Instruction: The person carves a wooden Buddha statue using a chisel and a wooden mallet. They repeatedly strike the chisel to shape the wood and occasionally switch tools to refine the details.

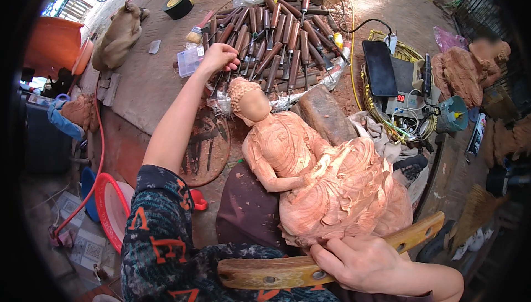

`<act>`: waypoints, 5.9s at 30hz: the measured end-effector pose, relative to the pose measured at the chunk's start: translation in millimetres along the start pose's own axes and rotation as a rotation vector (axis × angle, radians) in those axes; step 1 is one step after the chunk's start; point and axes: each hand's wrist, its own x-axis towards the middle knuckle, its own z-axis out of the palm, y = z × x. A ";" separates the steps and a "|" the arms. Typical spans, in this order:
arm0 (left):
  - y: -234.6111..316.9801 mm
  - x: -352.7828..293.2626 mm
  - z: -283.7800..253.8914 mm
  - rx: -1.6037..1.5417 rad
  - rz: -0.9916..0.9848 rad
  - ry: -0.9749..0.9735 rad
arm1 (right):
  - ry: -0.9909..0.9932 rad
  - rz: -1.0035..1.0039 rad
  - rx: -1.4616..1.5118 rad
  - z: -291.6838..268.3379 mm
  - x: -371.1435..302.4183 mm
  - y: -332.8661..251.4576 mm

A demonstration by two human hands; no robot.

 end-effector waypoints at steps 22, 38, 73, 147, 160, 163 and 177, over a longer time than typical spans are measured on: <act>-66.6 8.4 -61.8 0.525 -0.103 0.260 | -0.010 0.024 0.004 -5.1 1.2 -1.7; -67.9 -6.2 -62.7 -0.466 -0.007 0.038 | 0.165 -0.025 -0.040 9.4 1.0 4.4; 137.1 -156.9 158.9 -0.975 0.354 -0.497 | 0.600 0.848 0.679 -69.6 -17.0 141.5; 134.9 -205.8 142.6 -0.893 0.902 -0.318 | 0.757 0.910 0.265 -44.4 -39.7 78.1; 141.2 -232.8 134.5 -0.745 0.912 0.067 | 0.705 0.895 0.107 -51.0 -29.9 59.6; 134.5 -221.2 148.4 -0.801 1.010 0.103 | 0.701 0.792 -0.097 -32.6 -39.0 66.2; 121.8 -226.6 147.5 -0.749 0.981 -0.103 | 0.820 0.729 0.122 -43.1 -36.2 61.2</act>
